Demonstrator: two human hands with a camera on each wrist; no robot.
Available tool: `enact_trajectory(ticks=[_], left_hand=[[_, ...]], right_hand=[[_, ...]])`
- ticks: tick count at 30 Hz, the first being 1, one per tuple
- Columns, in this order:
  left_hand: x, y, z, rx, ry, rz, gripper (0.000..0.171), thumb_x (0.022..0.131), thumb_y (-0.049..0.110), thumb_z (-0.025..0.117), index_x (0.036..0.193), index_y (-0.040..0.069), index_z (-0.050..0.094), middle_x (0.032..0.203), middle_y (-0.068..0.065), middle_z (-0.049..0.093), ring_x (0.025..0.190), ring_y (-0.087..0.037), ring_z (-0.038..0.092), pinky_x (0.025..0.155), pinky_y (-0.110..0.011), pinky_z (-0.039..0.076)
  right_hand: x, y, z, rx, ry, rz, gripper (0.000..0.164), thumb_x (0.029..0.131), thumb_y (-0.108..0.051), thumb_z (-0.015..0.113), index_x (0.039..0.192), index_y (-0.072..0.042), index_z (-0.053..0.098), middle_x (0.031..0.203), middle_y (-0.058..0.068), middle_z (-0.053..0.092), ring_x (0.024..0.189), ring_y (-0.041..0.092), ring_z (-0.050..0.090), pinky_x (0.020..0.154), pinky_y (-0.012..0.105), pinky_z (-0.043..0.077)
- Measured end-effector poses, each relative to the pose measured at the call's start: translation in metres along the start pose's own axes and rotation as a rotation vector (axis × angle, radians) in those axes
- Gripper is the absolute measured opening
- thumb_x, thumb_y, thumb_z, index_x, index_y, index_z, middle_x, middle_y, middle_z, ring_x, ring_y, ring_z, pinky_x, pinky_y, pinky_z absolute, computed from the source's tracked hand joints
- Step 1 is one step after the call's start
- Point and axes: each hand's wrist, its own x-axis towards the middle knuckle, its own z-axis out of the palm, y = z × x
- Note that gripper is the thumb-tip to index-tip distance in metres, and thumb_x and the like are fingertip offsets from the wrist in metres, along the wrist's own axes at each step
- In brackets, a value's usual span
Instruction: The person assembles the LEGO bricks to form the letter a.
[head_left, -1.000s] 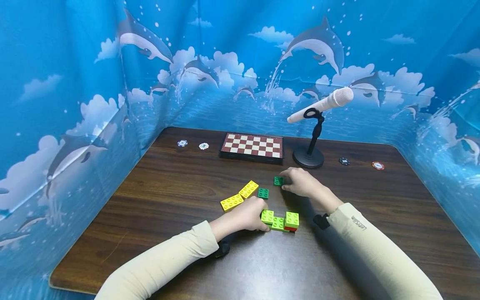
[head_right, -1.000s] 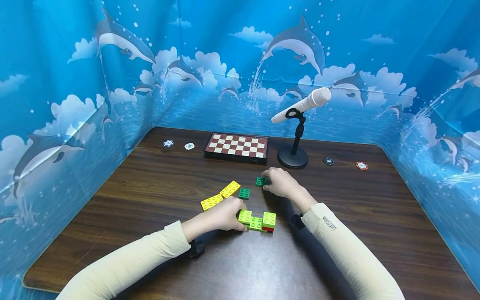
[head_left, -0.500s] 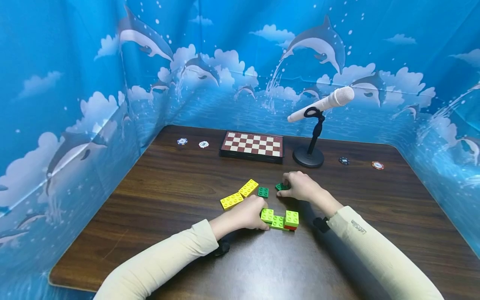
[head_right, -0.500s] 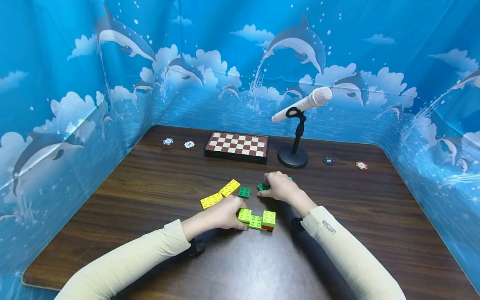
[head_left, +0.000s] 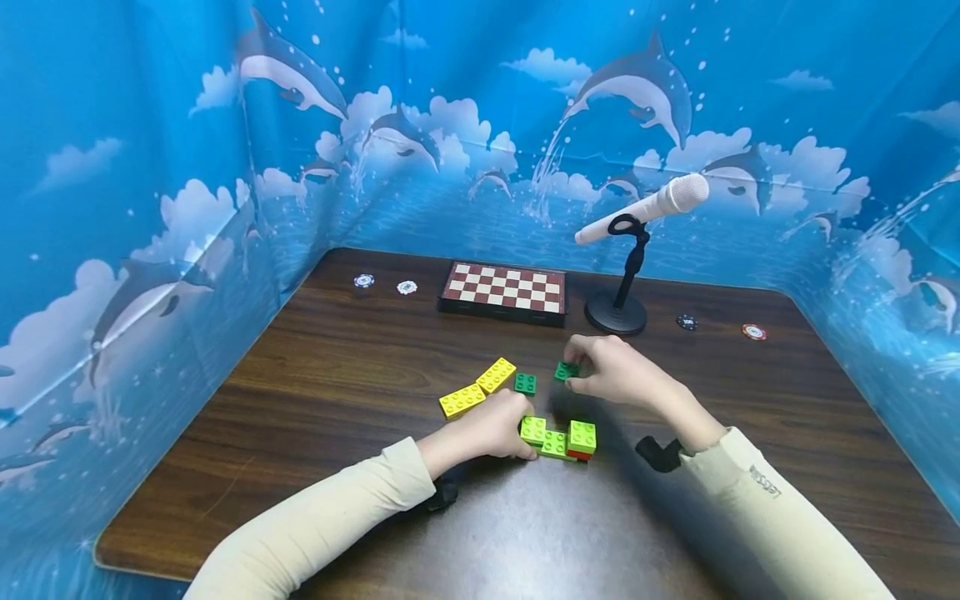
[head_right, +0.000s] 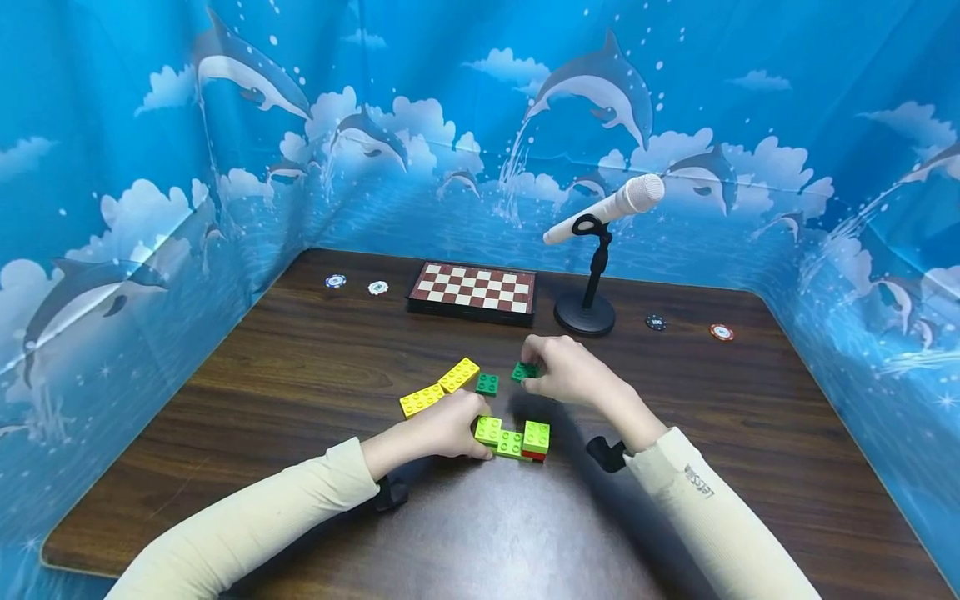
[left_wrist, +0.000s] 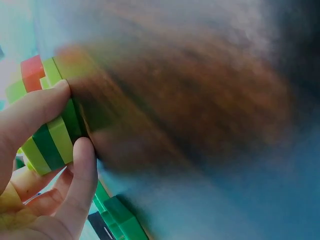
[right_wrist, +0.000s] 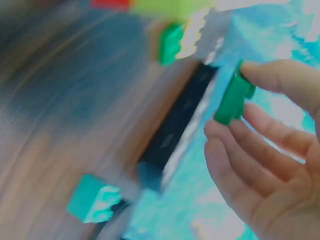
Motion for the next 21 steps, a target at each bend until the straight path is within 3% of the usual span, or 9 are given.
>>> enact_trajectory(ticks=[5, 9, 14, 21], left_hand=[[0.0, -0.001, -0.001, -0.008, -0.003, 0.011, 0.027, 0.065, 0.028, 0.081, 0.07, 0.013, 0.06, 0.056, 0.007, 0.054, 0.046, -0.006, 0.051, 0.045, -0.021, 0.04], [0.0, -0.001, -0.002, -0.003, -0.002, 0.023, 0.027, 0.065, 0.027, 0.081, 0.079, 0.013, 0.062, 0.059, 0.009, 0.056, 0.049, -0.004, 0.052, 0.047, -0.019, 0.042], [0.001, -0.002, -0.002, -0.008, -0.003, 0.044, 0.035, 0.065, 0.026, 0.082, 0.092, 0.014, 0.064, 0.067, 0.012, 0.058, 0.054, 0.0, 0.053, 0.053, -0.016, 0.043], [0.0, -0.002, -0.002, -0.043, -0.024, 0.022, 0.033, 0.065, 0.027, 0.081, 0.088, 0.014, 0.061, 0.058, 0.01, 0.057, 0.046, -0.003, 0.054, 0.049, -0.018, 0.044]], right_hand=[[-0.018, -0.032, 0.001, 0.056, -0.06, -0.097, 0.023, 0.077, -0.021, 0.071, 0.097, -0.017, 0.059, 0.089, -0.008, 0.061, 0.082, 0.009, 0.059, 0.071, 0.026, 0.048], [-0.026, -0.046, 0.012, 0.044, -0.075, -0.157, 0.022, 0.076, -0.021, 0.073, 0.094, -0.017, 0.06, 0.087, -0.009, 0.062, 0.082, 0.006, 0.059, 0.071, 0.024, 0.048], [-0.028, -0.05, 0.028, -0.022, -0.043, -0.204, 0.021, 0.076, -0.02, 0.073, 0.094, -0.017, 0.063, 0.086, -0.008, 0.063, 0.068, 0.002, 0.055, 0.059, 0.018, 0.046], [-0.03, -0.049, 0.042, -0.052, 0.009, -0.224, 0.023, 0.075, -0.014, 0.074, 0.095, -0.016, 0.062, 0.086, -0.007, 0.062, 0.067, -0.001, 0.053, 0.06, 0.015, 0.045]])
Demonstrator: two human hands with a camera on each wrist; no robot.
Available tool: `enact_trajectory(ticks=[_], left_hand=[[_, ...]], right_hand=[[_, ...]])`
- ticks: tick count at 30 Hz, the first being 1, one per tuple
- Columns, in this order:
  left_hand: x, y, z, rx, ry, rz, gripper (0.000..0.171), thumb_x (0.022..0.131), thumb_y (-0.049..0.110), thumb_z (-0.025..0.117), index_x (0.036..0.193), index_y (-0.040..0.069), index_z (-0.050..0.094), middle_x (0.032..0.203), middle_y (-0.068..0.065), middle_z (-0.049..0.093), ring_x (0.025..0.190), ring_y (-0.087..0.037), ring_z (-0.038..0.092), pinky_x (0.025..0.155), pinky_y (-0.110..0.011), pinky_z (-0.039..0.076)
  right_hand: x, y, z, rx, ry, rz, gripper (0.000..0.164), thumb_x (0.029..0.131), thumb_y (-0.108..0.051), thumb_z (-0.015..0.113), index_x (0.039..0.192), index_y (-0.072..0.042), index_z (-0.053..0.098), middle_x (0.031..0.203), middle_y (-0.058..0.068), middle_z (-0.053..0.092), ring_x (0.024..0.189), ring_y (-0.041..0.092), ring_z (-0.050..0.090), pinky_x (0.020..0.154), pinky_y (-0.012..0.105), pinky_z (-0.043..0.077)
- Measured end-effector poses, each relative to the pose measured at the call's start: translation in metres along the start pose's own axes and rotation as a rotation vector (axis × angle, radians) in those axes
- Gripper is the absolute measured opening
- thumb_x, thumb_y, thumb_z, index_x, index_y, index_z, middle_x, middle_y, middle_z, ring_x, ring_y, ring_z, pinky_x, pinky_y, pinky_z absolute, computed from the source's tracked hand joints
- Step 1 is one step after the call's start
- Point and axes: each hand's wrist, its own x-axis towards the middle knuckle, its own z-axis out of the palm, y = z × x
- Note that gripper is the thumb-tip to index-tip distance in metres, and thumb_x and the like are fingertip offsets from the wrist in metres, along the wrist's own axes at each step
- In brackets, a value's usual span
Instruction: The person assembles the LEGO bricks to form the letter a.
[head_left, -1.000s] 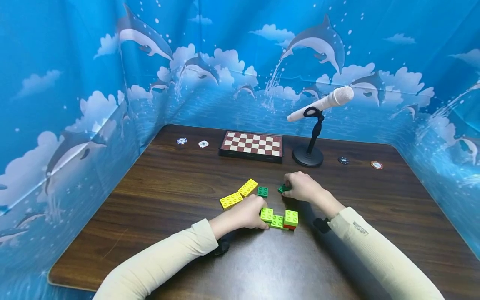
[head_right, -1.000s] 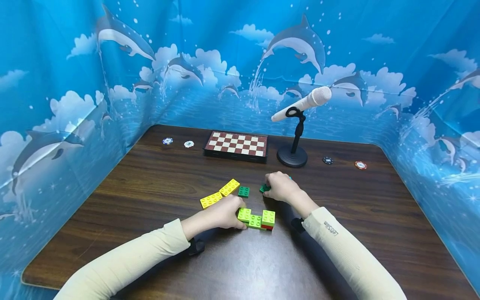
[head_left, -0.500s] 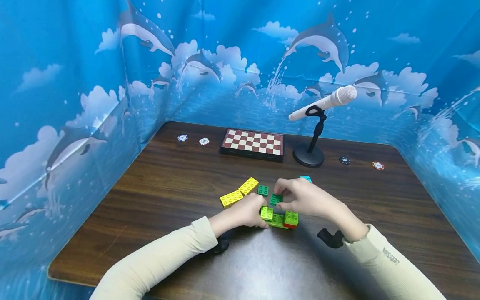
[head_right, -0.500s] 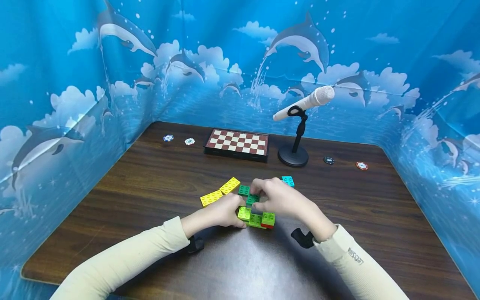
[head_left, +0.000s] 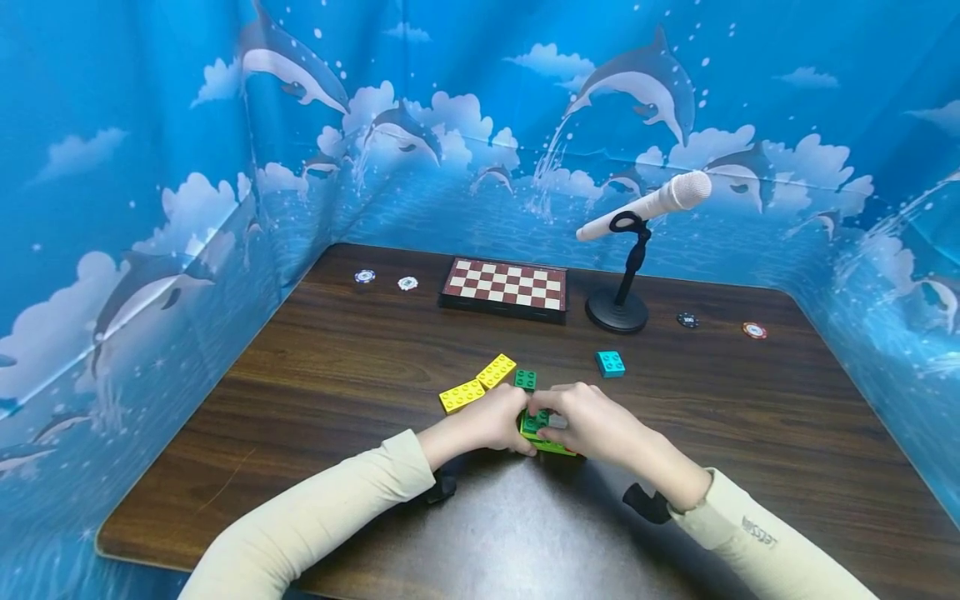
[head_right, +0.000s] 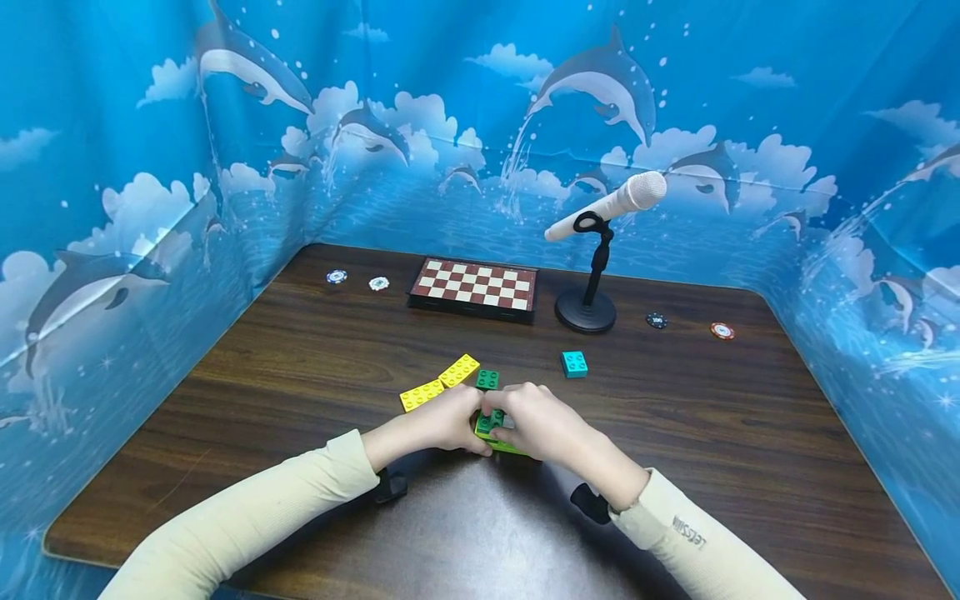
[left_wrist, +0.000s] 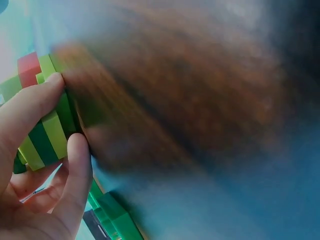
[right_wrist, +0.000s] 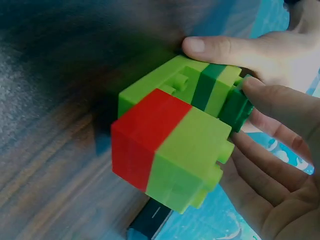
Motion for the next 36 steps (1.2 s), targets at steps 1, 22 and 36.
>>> enact_trajectory(ticks=[1, 22, 36], left_hand=[[0.0, 0.0, 0.0, -0.005, -0.002, -0.001, 0.032, 0.065, 0.027, 0.081, 0.087, 0.014, 0.061, 0.058, 0.01, 0.057, 0.046, -0.003, 0.054, 0.049, -0.018, 0.044], [0.006, 0.0, -0.003, -0.004, -0.026, -0.001, 0.029, 0.064, 0.027, 0.082, 0.08, 0.014, 0.062, 0.055, 0.007, 0.056, 0.047, -0.005, 0.055, 0.048, -0.019, 0.044], [-0.001, 0.0, -0.007, -0.045, -0.062, -0.02, 0.03, 0.063, 0.023, 0.083, 0.078, 0.012, 0.06, 0.054, 0.007, 0.058, 0.049, -0.007, 0.057, 0.051, -0.02, 0.045]], right_hand=[[-0.001, 0.0, 0.001, -0.005, 0.008, -0.003, 0.024, 0.075, -0.013, 0.074, 0.095, -0.016, 0.062, 0.085, -0.007, 0.062, 0.067, -0.001, 0.053, 0.06, 0.015, 0.045], [0.006, -0.005, 0.0, -0.044, 0.056, 0.047, 0.022, 0.069, -0.016, 0.079, 0.089, -0.012, 0.071, 0.081, -0.003, 0.068, 0.072, 0.008, 0.063, 0.061, 0.017, 0.047], [0.007, -0.009, 0.003, 0.001, -0.006, 0.066, 0.023, 0.069, -0.015, 0.078, 0.089, -0.012, 0.066, 0.078, -0.003, 0.065, 0.065, 0.003, 0.055, 0.059, 0.015, 0.045]])
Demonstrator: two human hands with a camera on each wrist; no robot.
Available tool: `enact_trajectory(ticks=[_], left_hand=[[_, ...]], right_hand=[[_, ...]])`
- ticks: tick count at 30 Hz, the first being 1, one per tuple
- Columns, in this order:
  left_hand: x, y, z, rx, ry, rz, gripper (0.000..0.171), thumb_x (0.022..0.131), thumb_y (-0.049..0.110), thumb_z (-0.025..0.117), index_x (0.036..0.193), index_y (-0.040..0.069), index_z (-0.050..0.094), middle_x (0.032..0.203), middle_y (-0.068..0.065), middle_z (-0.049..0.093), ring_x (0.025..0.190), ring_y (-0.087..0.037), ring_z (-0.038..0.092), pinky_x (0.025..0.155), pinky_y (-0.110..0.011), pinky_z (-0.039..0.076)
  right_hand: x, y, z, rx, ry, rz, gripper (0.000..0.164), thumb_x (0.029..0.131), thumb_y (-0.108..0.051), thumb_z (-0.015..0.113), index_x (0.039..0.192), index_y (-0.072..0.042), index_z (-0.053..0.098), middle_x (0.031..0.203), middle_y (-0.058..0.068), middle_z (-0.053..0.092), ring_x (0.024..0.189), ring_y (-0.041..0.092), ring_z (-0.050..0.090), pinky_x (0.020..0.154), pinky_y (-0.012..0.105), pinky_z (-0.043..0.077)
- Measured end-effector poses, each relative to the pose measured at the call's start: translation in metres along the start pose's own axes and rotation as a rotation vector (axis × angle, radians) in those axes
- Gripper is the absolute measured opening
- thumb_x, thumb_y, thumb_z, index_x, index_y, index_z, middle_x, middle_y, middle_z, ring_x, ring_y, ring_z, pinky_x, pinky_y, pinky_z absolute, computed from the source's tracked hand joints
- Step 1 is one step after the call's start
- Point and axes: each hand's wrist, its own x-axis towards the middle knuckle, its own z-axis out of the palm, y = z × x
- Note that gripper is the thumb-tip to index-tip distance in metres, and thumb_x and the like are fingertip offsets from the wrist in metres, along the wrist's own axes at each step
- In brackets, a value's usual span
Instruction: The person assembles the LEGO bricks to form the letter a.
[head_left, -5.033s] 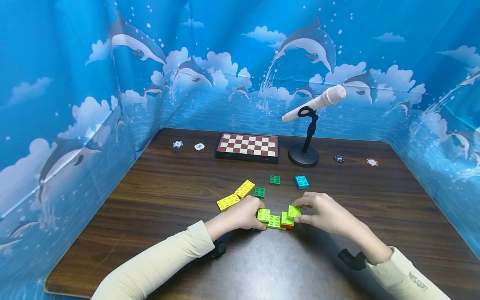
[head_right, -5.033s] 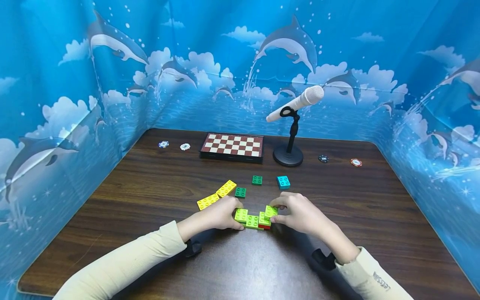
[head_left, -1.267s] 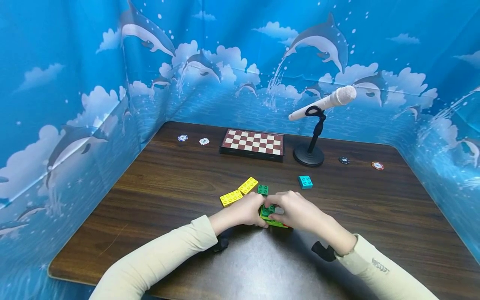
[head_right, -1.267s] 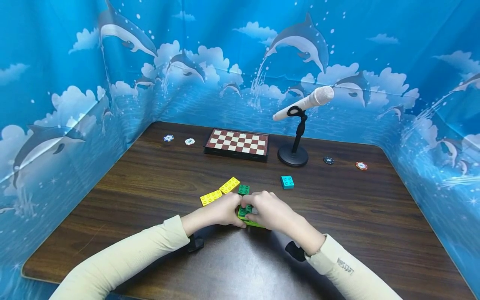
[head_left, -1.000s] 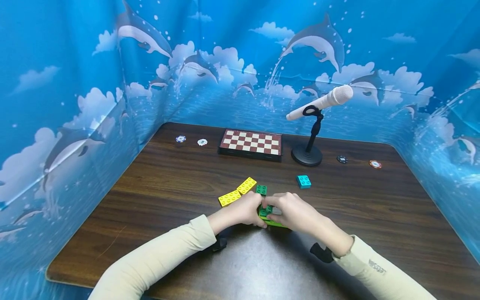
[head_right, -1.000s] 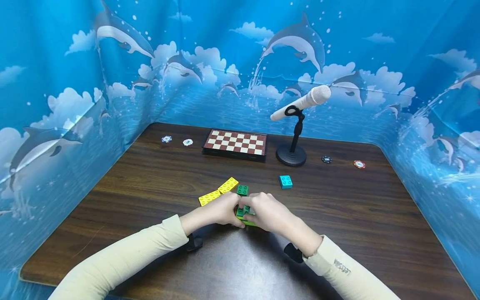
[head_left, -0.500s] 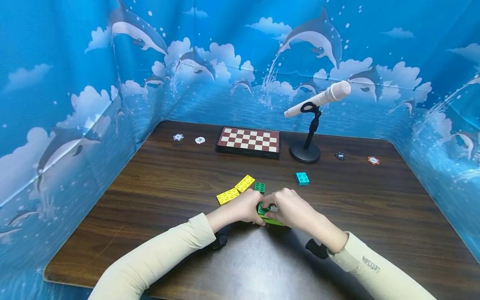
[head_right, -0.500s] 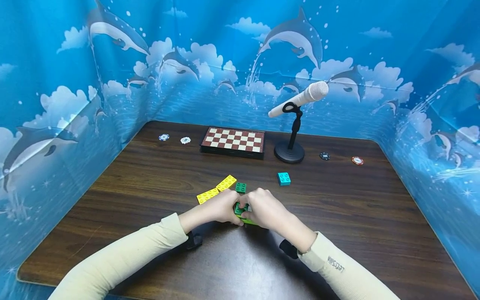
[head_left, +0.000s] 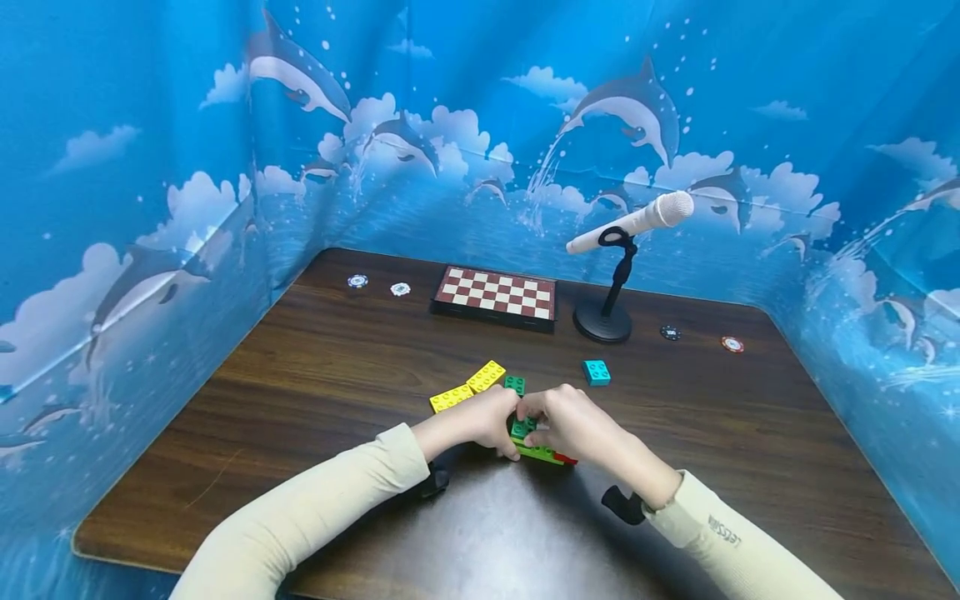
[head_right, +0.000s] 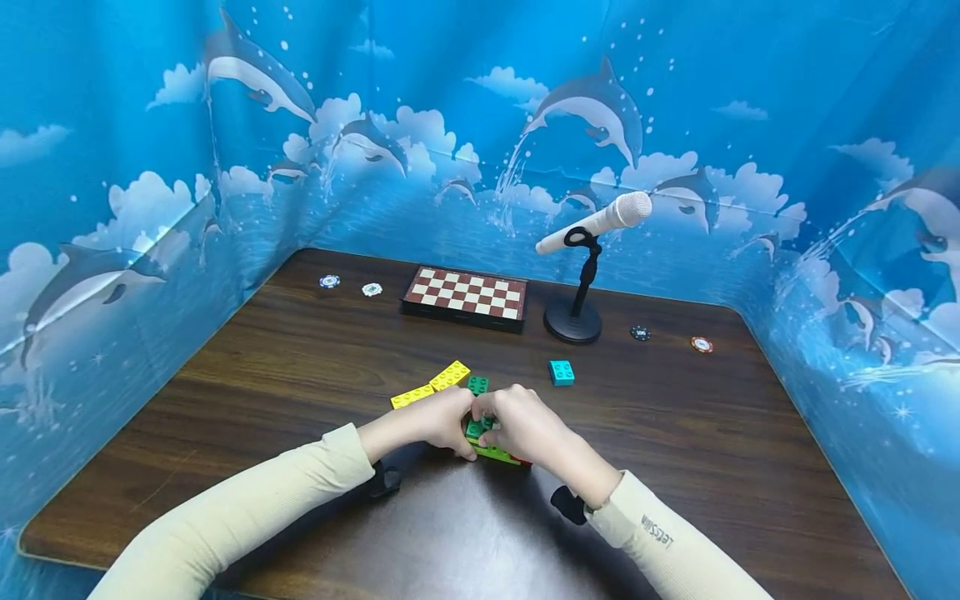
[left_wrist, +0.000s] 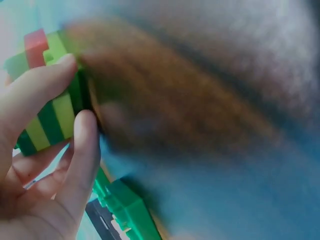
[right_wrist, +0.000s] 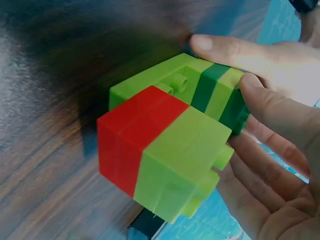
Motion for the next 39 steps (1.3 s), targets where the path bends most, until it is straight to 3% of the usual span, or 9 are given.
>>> enact_trajectory(ticks=[10, 16, 20, 27, 32, 39], left_hand=[[-0.007, -0.006, 0.011, 0.052, -0.014, -0.011, 0.029, 0.063, 0.03, 0.082, 0.078, 0.015, 0.063, 0.055, 0.01, 0.057, 0.05, -0.004, 0.055, 0.051, -0.019, 0.044], [-0.014, -0.003, 0.018, 0.053, -0.005, -0.02, 0.024, 0.066, 0.028, 0.081, 0.071, 0.016, 0.061, 0.047, 0.008, 0.056, 0.044, -0.004, 0.054, 0.05, -0.018, 0.043], [-0.02, -0.003, 0.019, 0.042, 0.002, -0.03, 0.024, 0.067, 0.028, 0.08, 0.066, 0.017, 0.059, 0.045, 0.008, 0.055, 0.043, -0.004, 0.054, 0.051, -0.018, 0.043], [-0.021, -0.003, 0.015, 0.062, 0.024, -0.046, 0.026, 0.066, 0.03, 0.08, 0.069, 0.016, 0.059, 0.047, 0.008, 0.055, 0.043, -0.004, 0.053, 0.05, -0.019, 0.043], [-0.017, -0.001, 0.013, 0.093, 0.041, -0.018, 0.026, 0.066, 0.032, 0.081, 0.07, 0.016, 0.06, 0.05, 0.01, 0.054, 0.046, -0.002, 0.052, 0.05, -0.018, 0.042], [-0.015, -0.001, 0.006, 0.094, 0.064, -0.018, 0.029, 0.065, 0.032, 0.081, 0.069, 0.014, 0.058, 0.053, 0.007, 0.054, 0.048, -0.004, 0.052, 0.049, -0.019, 0.041]], right_hand=[[-0.008, -0.002, 0.016, 0.059, 0.005, 0.042, 0.027, 0.071, -0.018, 0.077, 0.096, -0.012, 0.065, 0.084, -0.004, 0.066, 0.067, 0.004, 0.057, 0.06, 0.018, 0.047], [-0.013, 0.012, -0.001, 0.172, 0.033, 0.113, 0.031, 0.079, -0.031, 0.069, 0.107, -0.017, 0.065, 0.1, -0.002, 0.066, 0.083, 0.007, 0.062, 0.068, 0.023, 0.049], [-0.003, 0.033, -0.013, 0.175, 0.041, 0.161, 0.028, 0.082, -0.025, 0.067, 0.109, -0.017, 0.064, 0.102, 0.0, 0.065, 0.086, 0.008, 0.061, 0.07, 0.023, 0.049], [0.03, 0.064, -0.007, 0.145, -0.102, 0.101, 0.034, 0.083, -0.019, 0.066, 0.115, -0.011, 0.061, 0.111, 0.003, 0.062, 0.095, 0.017, 0.059, 0.075, 0.032, 0.048], [0.048, 0.073, 0.002, 0.168, -0.177, 0.061, 0.042, 0.081, -0.023, 0.069, 0.119, -0.01, 0.059, 0.113, 0.004, 0.059, 0.091, 0.018, 0.059, 0.074, 0.03, 0.048], [0.064, 0.078, 0.008, 0.046, -0.137, -0.012, 0.035, 0.078, -0.022, 0.071, 0.109, -0.009, 0.063, 0.096, 0.002, 0.06, 0.077, 0.014, 0.055, 0.065, 0.024, 0.046]])
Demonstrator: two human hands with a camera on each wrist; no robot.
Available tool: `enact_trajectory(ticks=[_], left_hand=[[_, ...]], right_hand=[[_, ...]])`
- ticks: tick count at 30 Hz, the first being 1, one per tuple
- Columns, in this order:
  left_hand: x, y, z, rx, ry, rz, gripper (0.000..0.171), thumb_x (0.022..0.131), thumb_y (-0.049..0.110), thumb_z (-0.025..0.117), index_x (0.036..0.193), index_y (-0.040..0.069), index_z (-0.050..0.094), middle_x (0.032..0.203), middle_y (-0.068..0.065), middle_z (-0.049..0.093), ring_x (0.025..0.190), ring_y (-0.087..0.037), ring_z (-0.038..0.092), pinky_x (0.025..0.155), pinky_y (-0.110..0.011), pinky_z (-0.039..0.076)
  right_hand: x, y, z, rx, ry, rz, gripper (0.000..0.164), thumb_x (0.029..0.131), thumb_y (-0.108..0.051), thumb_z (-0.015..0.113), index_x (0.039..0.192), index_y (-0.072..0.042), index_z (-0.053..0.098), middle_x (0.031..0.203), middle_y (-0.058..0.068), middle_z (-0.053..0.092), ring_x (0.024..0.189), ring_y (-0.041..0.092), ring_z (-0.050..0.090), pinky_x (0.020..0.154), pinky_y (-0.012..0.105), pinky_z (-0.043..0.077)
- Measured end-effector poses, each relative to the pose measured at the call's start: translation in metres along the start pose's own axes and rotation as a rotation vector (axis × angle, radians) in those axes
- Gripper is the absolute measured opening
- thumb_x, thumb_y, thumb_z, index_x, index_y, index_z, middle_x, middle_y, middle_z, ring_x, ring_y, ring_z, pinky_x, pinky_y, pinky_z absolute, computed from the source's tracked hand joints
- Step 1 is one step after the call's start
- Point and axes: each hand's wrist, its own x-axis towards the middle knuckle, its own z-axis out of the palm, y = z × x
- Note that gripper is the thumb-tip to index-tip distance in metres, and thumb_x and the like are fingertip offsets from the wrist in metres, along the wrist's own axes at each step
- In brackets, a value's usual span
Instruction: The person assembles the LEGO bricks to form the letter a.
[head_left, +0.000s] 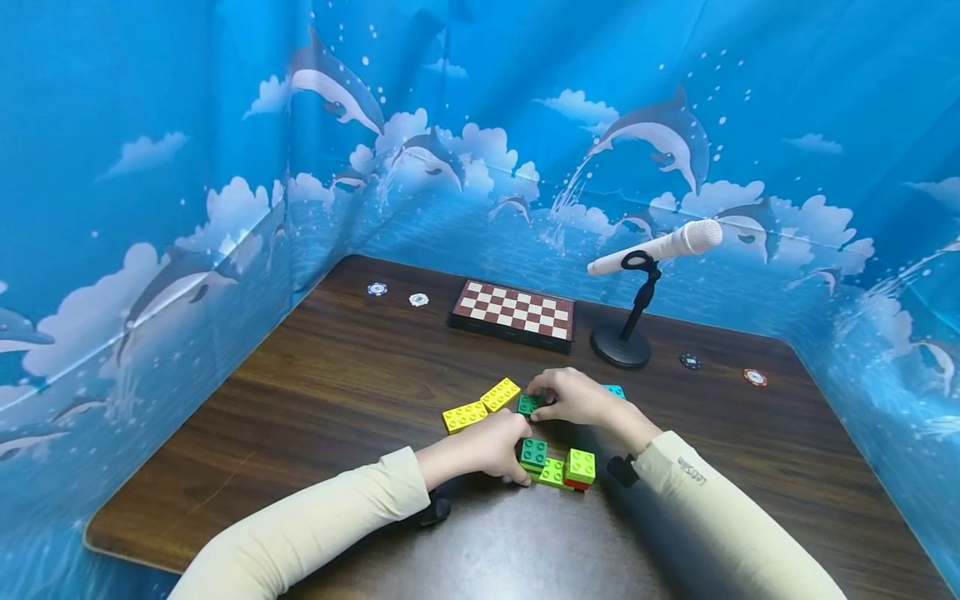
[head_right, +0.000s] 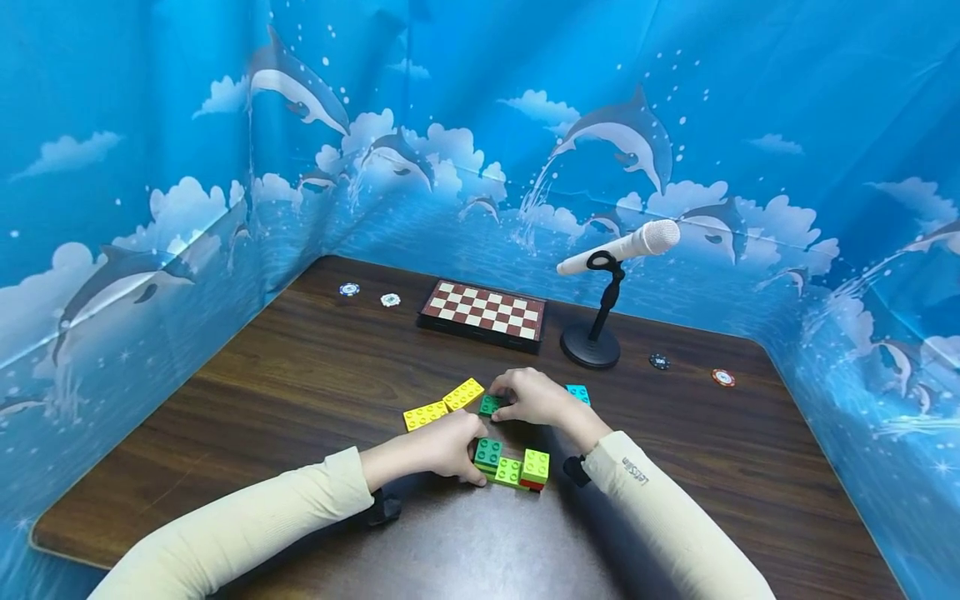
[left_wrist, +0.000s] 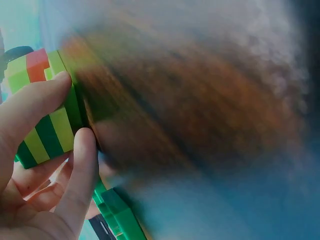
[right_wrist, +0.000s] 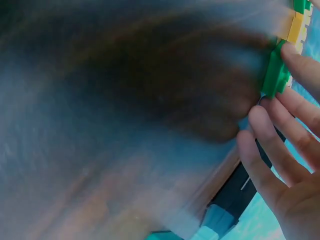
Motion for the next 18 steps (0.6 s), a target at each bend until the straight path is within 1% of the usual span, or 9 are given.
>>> enact_trajectory(ticks=[4, 8, 13, 15, 18], left_hand=[[0.001, 0.0, -0.001, 0.016, 0.004, 0.0, 0.03, 0.065, 0.033, 0.081, 0.069, 0.015, 0.058, 0.055, 0.007, 0.054, 0.049, -0.004, 0.051, 0.05, -0.019, 0.041], [0.001, 0.0, -0.001, 0.025, 0.009, 0.0, 0.029, 0.065, 0.032, 0.081, 0.071, 0.014, 0.059, 0.057, 0.007, 0.054, 0.049, -0.004, 0.051, 0.05, -0.02, 0.041], [0.0, 0.001, 0.001, -0.028, -0.004, -0.008, 0.026, 0.066, 0.028, 0.081, 0.073, 0.012, 0.061, 0.057, 0.007, 0.055, 0.047, -0.005, 0.053, 0.05, -0.019, 0.042], [0.0, 0.0, 0.001, -0.035, -0.004, -0.011, 0.025, 0.067, 0.027, 0.08, 0.072, 0.012, 0.061, 0.056, 0.007, 0.055, 0.046, -0.005, 0.053, 0.049, -0.019, 0.042], [0.0, 0.0, 0.002, -0.036, 0.0, -0.017, 0.024, 0.067, 0.027, 0.08, 0.072, 0.013, 0.061, 0.056, 0.007, 0.055, 0.046, -0.005, 0.053, 0.049, -0.019, 0.042]], right_hand=[[-0.002, 0.003, 0.0, -0.03, 0.017, 0.03, 0.032, 0.078, -0.02, 0.072, 0.106, -0.009, 0.063, 0.095, 0.001, 0.061, 0.076, 0.012, 0.056, 0.065, 0.022, 0.047], [-0.014, 0.006, -0.004, -0.016, 0.029, 0.058, 0.034, 0.078, -0.019, 0.07, 0.109, -0.008, 0.061, 0.095, 0.002, 0.06, 0.077, 0.012, 0.057, 0.065, 0.023, 0.047], [-0.043, 0.009, -0.017, 0.024, 0.082, 0.108, 0.03, 0.078, -0.02, 0.07, 0.106, -0.013, 0.063, 0.092, -0.004, 0.058, 0.077, 0.012, 0.056, 0.065, 0.024, 0.047], [-0.056, 0.008, -0.022, 0.036, 0.1, 0.125, 0.028, 0.077, -0.021, 0.07, 0.104, -0.016, 0.063, 0.09, -0.006, 0.057, 0.077, 0.012, 0.056, 0.065, 0.024, 0.047], [-0.073, 0.002, -0.029, 0.051, 0.106, 0.132, 0.028, 0.078, -0.023, 0.07, 0.104, -0.019, 0.063, 0.09, -0.008, 0.057, 0.078, 0.014, 0.055, 0.065, 0.026, 0.047]])
